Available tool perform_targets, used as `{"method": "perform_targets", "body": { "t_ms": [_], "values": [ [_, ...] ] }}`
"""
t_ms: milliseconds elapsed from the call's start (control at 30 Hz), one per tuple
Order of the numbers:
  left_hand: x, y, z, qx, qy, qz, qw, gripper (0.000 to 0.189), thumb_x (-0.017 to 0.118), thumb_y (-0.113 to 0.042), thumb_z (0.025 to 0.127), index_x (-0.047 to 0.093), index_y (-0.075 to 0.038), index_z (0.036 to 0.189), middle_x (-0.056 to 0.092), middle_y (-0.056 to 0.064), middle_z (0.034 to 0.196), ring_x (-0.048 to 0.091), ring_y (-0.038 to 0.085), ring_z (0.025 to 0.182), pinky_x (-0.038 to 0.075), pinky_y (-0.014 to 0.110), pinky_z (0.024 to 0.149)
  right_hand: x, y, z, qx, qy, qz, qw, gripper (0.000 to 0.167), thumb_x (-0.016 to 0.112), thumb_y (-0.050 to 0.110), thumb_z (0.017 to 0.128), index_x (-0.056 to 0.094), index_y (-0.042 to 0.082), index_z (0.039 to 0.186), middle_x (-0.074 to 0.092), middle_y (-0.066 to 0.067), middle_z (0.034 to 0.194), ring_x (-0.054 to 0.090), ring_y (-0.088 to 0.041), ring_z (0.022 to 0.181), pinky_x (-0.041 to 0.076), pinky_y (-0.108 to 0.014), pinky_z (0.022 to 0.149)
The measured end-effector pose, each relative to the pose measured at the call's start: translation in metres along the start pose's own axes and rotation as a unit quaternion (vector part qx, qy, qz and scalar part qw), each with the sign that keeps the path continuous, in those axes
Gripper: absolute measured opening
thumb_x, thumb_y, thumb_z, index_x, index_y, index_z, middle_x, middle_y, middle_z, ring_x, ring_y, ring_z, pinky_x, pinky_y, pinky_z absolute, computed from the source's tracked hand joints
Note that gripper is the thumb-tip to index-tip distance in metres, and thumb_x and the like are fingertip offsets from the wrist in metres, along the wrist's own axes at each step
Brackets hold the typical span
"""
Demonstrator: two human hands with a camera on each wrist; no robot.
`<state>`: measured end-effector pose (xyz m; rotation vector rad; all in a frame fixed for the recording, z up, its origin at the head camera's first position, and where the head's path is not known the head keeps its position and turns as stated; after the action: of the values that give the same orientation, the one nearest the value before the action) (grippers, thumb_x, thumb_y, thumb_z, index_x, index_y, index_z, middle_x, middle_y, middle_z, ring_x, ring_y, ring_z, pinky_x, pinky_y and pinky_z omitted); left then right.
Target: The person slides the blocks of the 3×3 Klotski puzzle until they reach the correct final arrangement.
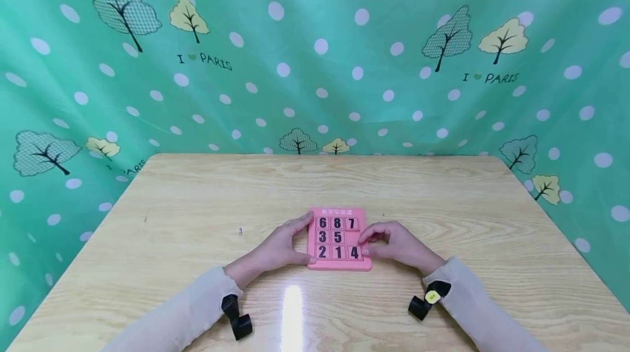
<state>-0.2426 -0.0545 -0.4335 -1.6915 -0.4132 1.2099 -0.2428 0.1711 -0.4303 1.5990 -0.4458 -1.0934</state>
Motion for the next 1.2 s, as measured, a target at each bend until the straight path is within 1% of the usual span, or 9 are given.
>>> {"method": "perform_targets", "body": {
  "t_ms": [100, 267, 400, 533, 700, 867, 967, 1100, 1200],
  "values": [
    [0.0, -0.001, -0.001, -0.001, 0.001, 0.001, 1.0, 0.098, 0.082, -0.015, 0.068, 0.026, -0.008, 0.148, 0.023, 0.005, 0.155, 0.021, 0.026, 0.141, 0.016, 0.045, 0.115, -0.003, -0.002, 0.002, 0.013, -0.011, -0.005, 0.9998, 0.017, 0.07, 0.012, 0.082, 0.07, 0.009, 0.1, 0.068, -0.005, 0.1, 0.06, -0.019, 0.091, 0.051, -0.025, 0.081],
    [0.0, -0.001, -0.001, 0.003, 0.006, 0.0, 1.0, 0.098, 0.082, -0.016, 0.069, 0.025, -0.008, 0.148, 0.022, 0.005, 0.155, 0.02, 0.026, 0.142, 0.016, 0.044, 0.116, -0.011, -0.007, 0.005, 0.038, -0.055, -0.02, 0.9976, 0.02, 0.072, 0.017, 0.082, 0.07, 0.008, 0.1, 0.068, -0.006, 0.097, 0.059, -0.017, 0.088, 0.05, -0.024, 0.077],
    [0.0, -0.001, 0.0, 0.007, 0.002, 0.003, 1.0, 0.098, 0.082, -0.017, 0.069, 0.026, -0.007, 0.148, 0.023, 0.005, 0.155, 0.021, 0.026, 0.141, 0.016, 0.045, 0.115, -0.017, -0.006, 0.008, 0.037, -0.082, -0.027, 0.9956, 0.022, 0.073, 0.016, 0.082, 0.07, 0.007, 0.101, 0.068, -0.007, 0.096, 0.059, -0.019, 0.087, 0.05, -0.024, 0.076],
    [-0.001, -0.001, 0.001, 0.007, 0.002, 0.003, 1.0, 0.097, 0.082, -0.017, 0.069, 0.026, -0.008, 0.148, 0.023, 0.005, 0.155, 0.021, 0.025, 0.141, 0.016, 0.044, 0.116, -0.021, -0.006, 0.011, 0.05, -0.111, -0.032, 0.992, 0.026, 0.074, 0.015, 0.079, 0.069, 0.007, 0.103, 0.068, -0.007, 0.097, 0.058, -0.02, 0.087, 0.05, -0.025, 0.076],
    [0.0, 0.0, 0.0, 0.002, 0.004, 0.002, 1.0, 0.098, 0.082, -0.018, 0.069, 0.026, -0.008, 0.148, 0.022, 0.004, 0.155, 0.02, 0.025, 0.142, 0.016, 0.044, 0.116, -0.024, -0.008, 0.014, 0.073, -0.143, -0.046, 0.9859, 0.032, 0.074, 0.014, 0.08, 0.067, 0.008, 0.11, 0.067, -0.006, 0.103, 0.058, -0.019, 0.091, 0.05, -0.027, 0.08],
    [0.001, 0.0, 0.0, 0.003, 0.005, 0.0, 1.0, 0.097, 0.082, -0.017, 0.07, 0.026, -0.008, 0.148, 0.022, 0.003, 0.155, 0.02, 0.025, 0.142, 0.016, 0.044, 0.116, -0.023, -0.007, 0.017, 0.078, -0.149, -0.046, 0.9846, 0.035, 0.073, 0.013, 0.081, 0.065, 0.004, 0.114, 0.066, -0.009, 0.105, 0.058, -0.021, 0.093, 0.05, -0.026, 0.08],
    [0.0, 0.0, -0.001, 0.002, 0.006, -0.003, 1.0, 0.097, 0.082, -0.018, 0.07, 0.026, -0.008, 0.148, 0.022, 0.003, 0.155, 0.019, 0.024, 0.142, 0.016, 0.044, 0.116, -0.021, -0.006, 0.018, 0.074, -0.144, -0.041, 0.986, 0.037, 0.072, 0.012, 0.082, 0.064, 0.001, 0.116, 0.065, -0.012, 0.106, 0.058, -0.022, 0.094, 0.049, -0.024, 0.079],
    [-0.001, 0.0, -0.001, 0.002, 0.005, -0.002, 1.0, 0.097, 0.082, -0.018, 0.07, 0.026, -0.007, 0.148, 0.023, 0.004, 0.155, 0.02, 0.025, 0.142, 0.016, 0.044, 0.115, -0.017, 0.007, 0.018, 0.076, -0.135, -0.033, 0.9874, 0.036, 0.069, 0.005, 0.082, 0.061, -0.005, 0.116, 0.064, -0.019, 0.109, 0.057, -0.029, 0.097, 0.049, -0.028, 0.081],
    [-0.001, 0.0, -0.001, 0.002, 0.004, -0.002, 1.0, 0.097, 0.082, -0.018, 0.069, 0.026, -0.008, 0.148, 0.023, 0.005, 0.155, 0.021, 0.026, 0.141, 0.016, 0.045, 0.115, -0.016, 0.008, 0.018, 0.079, -0.133, -0.033, 0.9875, 0.035, 0.069, 0.005, 0.083, 0.062, -0.004, 0.116, 0.064, -0.018, 0.109, 0.057, -0.029, 0.097, 0.049, -0.03, 0.082]
  ]
}}
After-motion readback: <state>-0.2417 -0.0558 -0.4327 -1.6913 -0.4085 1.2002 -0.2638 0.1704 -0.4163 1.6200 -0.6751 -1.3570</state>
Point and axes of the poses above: each hand's wrist, its own z-axis towards the middle knuckle, its own x-axis out of the palm, y = z × x, the point moved 7 cm from there along z, towards the middle knuckle
